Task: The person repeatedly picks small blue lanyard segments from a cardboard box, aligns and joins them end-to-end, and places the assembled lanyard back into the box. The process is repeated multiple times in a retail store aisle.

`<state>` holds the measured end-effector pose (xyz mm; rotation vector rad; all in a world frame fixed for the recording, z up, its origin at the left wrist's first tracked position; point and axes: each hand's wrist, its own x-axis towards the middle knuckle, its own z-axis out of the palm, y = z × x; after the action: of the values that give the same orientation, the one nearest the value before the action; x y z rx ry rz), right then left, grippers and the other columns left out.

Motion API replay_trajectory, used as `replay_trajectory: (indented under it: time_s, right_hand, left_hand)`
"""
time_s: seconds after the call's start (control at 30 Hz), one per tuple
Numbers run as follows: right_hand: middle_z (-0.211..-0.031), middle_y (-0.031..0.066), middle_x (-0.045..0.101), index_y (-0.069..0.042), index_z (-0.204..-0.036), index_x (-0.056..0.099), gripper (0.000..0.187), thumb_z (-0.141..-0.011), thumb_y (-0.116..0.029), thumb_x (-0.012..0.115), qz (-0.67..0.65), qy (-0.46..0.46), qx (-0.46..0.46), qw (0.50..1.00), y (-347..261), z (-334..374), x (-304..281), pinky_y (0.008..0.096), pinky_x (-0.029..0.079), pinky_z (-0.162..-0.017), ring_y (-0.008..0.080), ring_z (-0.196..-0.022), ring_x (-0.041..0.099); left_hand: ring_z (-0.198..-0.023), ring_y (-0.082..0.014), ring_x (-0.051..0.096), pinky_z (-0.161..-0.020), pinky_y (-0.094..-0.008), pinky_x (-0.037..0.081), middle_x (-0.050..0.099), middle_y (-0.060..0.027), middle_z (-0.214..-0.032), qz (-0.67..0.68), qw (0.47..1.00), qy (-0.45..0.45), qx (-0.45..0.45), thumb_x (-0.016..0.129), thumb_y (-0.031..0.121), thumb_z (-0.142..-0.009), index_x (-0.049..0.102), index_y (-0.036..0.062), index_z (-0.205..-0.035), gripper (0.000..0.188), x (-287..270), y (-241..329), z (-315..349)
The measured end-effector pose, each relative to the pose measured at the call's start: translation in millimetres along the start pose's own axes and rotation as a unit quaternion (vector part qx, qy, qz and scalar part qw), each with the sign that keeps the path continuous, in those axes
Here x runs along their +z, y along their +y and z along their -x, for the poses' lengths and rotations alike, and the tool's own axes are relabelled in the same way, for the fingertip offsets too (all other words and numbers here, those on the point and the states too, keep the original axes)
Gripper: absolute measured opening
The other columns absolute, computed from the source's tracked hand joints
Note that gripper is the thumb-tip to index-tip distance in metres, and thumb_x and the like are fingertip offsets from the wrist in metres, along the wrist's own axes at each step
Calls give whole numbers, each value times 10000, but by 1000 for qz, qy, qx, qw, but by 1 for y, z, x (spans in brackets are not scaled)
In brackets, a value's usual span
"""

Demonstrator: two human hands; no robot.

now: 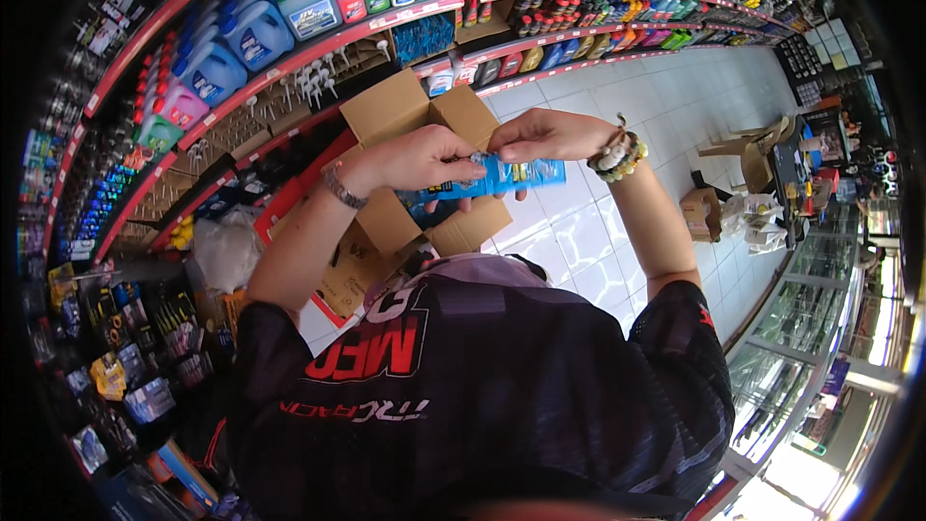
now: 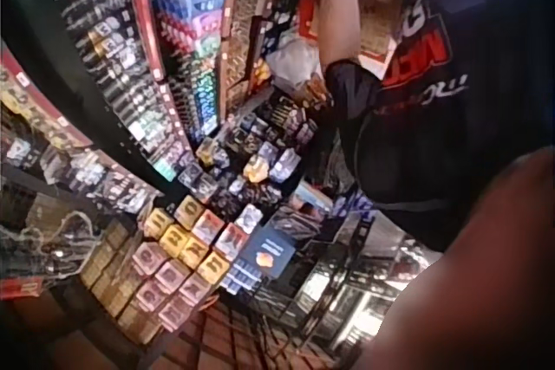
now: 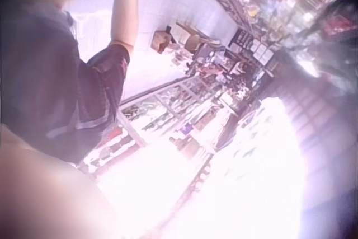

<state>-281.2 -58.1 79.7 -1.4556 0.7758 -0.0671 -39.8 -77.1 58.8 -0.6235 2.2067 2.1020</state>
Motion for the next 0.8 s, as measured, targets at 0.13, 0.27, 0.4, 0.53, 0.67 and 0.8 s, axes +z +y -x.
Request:
replay_trajectory:
  time_s: [0.13, 0.27, 0.4, 0.53, 0.67, 0.8]
  right_hand:
    - [-865, 53, 663, -8, -1096, 597, 324, -976, -299, 520, 92, -5, 39, 995, -33, 1, 4, 239, 538, -624, 98, -759, 652]
    - [-829, 51, 654, 0, -1021, 600, 252, -975, -238, 531, 76, 95, -99, 988, -69, 23, 12, 216, 518, -547, 83, -673, 645]
    - [-824, 40, 640, 6, -981, 616, 198, -955, -184, 568, 205, 186, -282, 919, -84, 28, 26, 218, 504, -577, 86, -709, 638]
    - [-845, 93, 666, 38, -990, 610, 169, -955, -117, 553, 146, 256, -300, 907, -78, 34, 27, 252, 533, -634, 150, -689, 660]
    - [-845, 136, 686, 22, -966, 597, 218, -992, -158, 478, -24, 364, -351, 863, -51, 29, 14, 258, 545, -634, 165, -704, 674]
    - [-959, 180, 653, 29, -1094, 617, 382, -891, -293, 647, 218, 328, -131, 910, 6, -30, 35, 356, 497, -818, 270, -939, 642]
  left_hand:
    - [-459, -62, 564, -424, -209, 458, 692, -56, -718, -32, 999, -1, -11, 470, 288, -996, 637, -5, -934, 343, 0, 27, 6]
    - [-428, -57, 542, -402, -198, 430, 691, -45, -702, -1, 991, 105, 82, 477, 305, -995, 649, 13, -921, 347, -6, 64, 30]
    - [-410, -64, 527, -385, -189, 410, 692, -67, -708, -78, 962, 176, 195, 476, 286, -996, 660, 25, -893, 335, 3, 76, 39]
    - [-379, -72, 487, -374, -187, 382, 678, -107, -687, -22, 897, 317, 308, 413, 306, -1016, 625, 26, -889, 374, 4, 63, 46]
    - [-410, -67, 503, -402, -181, 390, 677, -130, -716, 90, 842, 416, 331, 368, 338, -1027, 603, 22, -910, 411, -14, 45, 69]
    - [-776, -129, 639, -705, -248, 507, 685, -124, -890, 49, 843, 468, 263, 389, 321, -1024, 631, 9, -1022, 395, -8, 14, 56]
